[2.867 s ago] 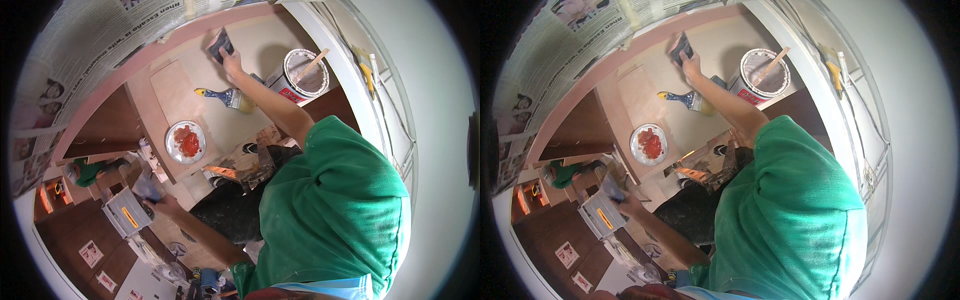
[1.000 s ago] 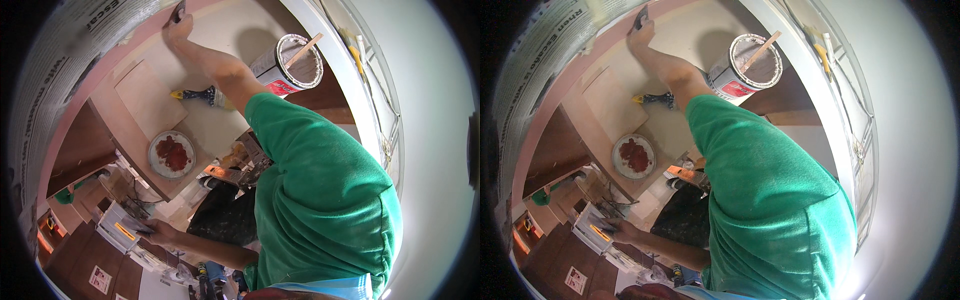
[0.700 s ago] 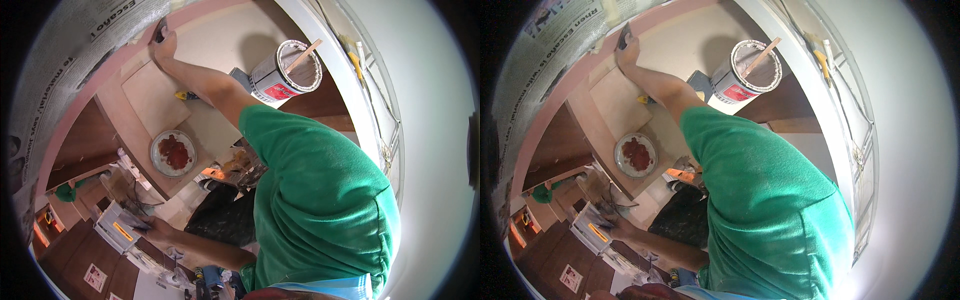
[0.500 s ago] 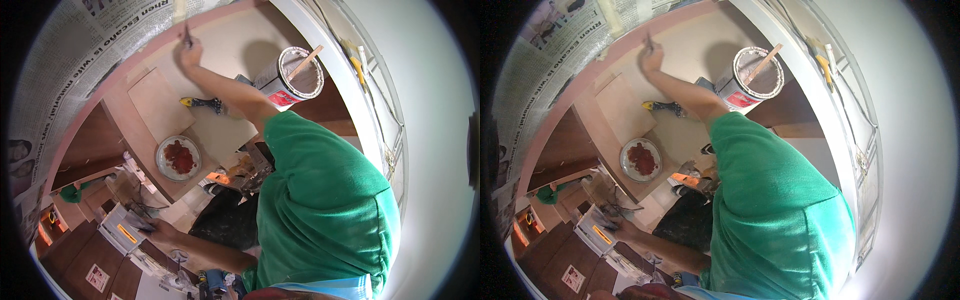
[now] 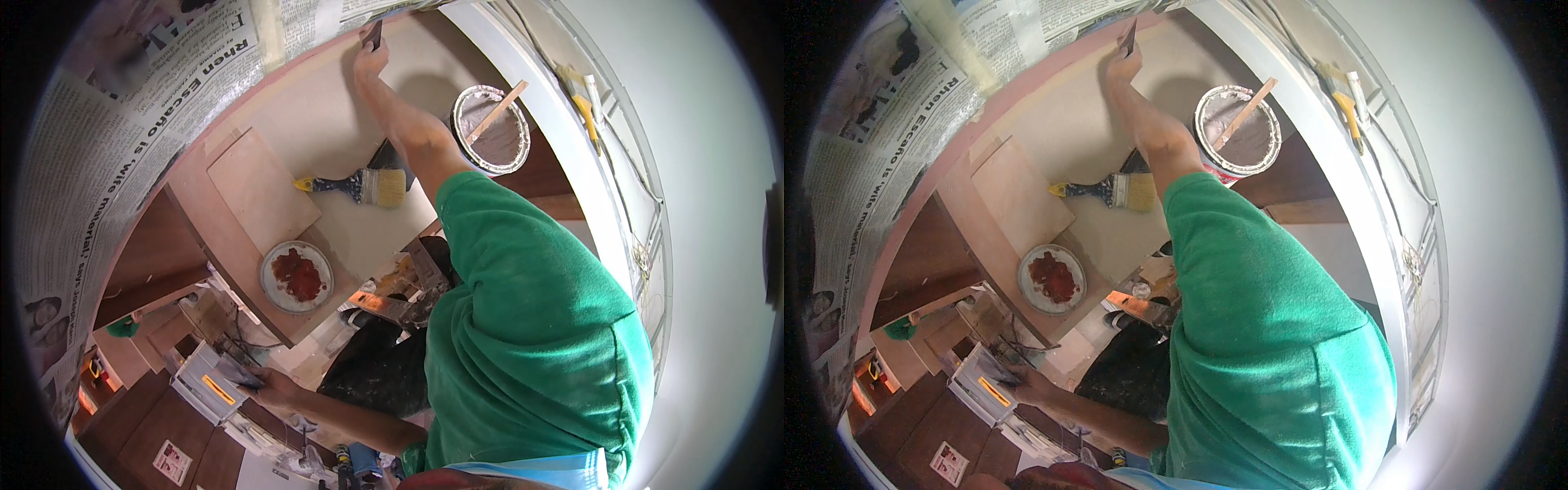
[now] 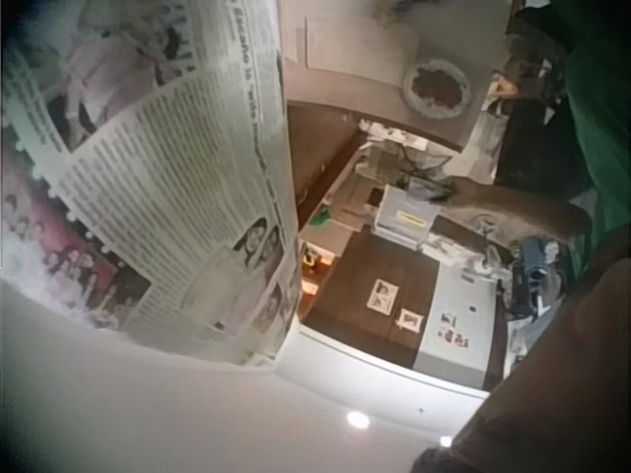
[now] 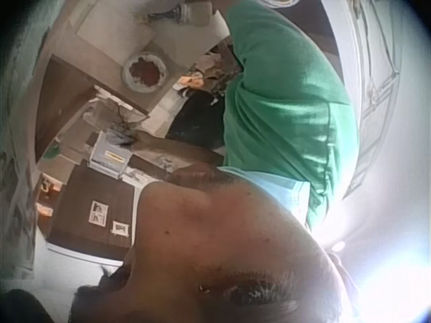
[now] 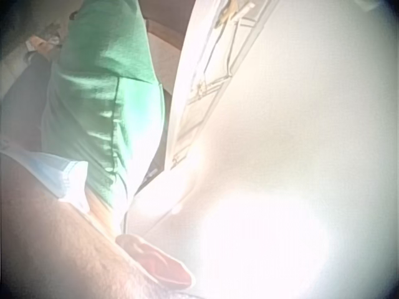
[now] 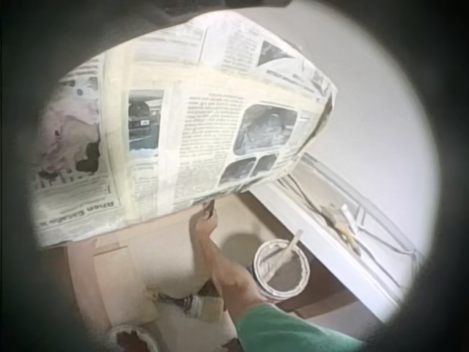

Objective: The person scoops white plaster from a bucket onto a hawk using a trowel. They then use a sanding block to smooth the plaster on the hawk. Finally, they apply the plaster to a wall section above a counter using the trowel.

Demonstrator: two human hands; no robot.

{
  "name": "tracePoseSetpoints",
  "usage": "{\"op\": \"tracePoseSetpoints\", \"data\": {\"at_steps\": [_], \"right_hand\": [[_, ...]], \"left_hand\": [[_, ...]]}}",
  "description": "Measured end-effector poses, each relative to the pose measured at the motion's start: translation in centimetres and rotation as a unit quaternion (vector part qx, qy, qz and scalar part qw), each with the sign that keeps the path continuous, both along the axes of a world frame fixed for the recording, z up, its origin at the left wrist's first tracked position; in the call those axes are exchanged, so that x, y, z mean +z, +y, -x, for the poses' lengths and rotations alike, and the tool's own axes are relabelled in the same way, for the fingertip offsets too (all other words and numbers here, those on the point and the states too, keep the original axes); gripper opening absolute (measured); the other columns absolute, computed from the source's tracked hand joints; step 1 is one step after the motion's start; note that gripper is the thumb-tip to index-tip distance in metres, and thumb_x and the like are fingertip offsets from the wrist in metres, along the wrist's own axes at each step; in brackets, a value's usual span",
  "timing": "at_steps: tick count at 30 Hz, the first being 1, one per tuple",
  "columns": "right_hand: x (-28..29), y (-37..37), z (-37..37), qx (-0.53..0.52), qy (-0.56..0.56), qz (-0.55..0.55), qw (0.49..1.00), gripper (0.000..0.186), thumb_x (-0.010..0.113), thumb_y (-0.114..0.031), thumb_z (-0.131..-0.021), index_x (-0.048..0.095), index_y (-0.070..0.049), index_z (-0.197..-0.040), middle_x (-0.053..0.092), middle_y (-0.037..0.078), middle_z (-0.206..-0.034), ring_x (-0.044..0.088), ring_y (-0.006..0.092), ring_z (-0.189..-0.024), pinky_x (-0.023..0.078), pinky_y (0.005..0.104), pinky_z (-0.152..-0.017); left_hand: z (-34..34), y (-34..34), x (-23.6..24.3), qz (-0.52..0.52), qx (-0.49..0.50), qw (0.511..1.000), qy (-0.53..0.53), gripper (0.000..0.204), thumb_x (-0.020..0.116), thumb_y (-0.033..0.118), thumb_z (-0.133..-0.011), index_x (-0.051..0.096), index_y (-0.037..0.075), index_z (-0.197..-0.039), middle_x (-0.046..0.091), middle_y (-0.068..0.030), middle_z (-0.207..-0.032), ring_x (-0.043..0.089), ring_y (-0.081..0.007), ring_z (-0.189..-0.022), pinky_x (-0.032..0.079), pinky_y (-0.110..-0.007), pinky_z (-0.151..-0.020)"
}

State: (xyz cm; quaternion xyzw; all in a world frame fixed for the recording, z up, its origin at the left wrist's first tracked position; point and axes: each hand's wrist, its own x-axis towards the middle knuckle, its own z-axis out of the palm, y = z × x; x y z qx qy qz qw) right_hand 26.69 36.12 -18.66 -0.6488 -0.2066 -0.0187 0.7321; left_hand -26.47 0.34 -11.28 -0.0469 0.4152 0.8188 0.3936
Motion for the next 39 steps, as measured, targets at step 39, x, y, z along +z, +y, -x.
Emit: {"op": "tracePoseSetpoints", "data": {"at_steps": [39], "right_hand": [[-1.2, 1.2, -2.3, -0.050, 0.003, 0.080, 0.996, 0.019, 0.053, -0.001, -0.091, 0.065, 0.004, -0.104, 0.069, 0.017, -0.093, 0.066, 0.0290, -0.086, 0.049, 0.0393, -0.080]], "left_hand": [[1.9, -0.5, -2.3, -0.020, -0.001, 1.000, -0.003, 0.037, 0.052, 0.014, -0.099, 0.047, -0.006, -0.129, 0.052, -0.0158, -0.132, 0.058, -0.0179, -0.108, 0.053, -0.025, -0.095]]}}
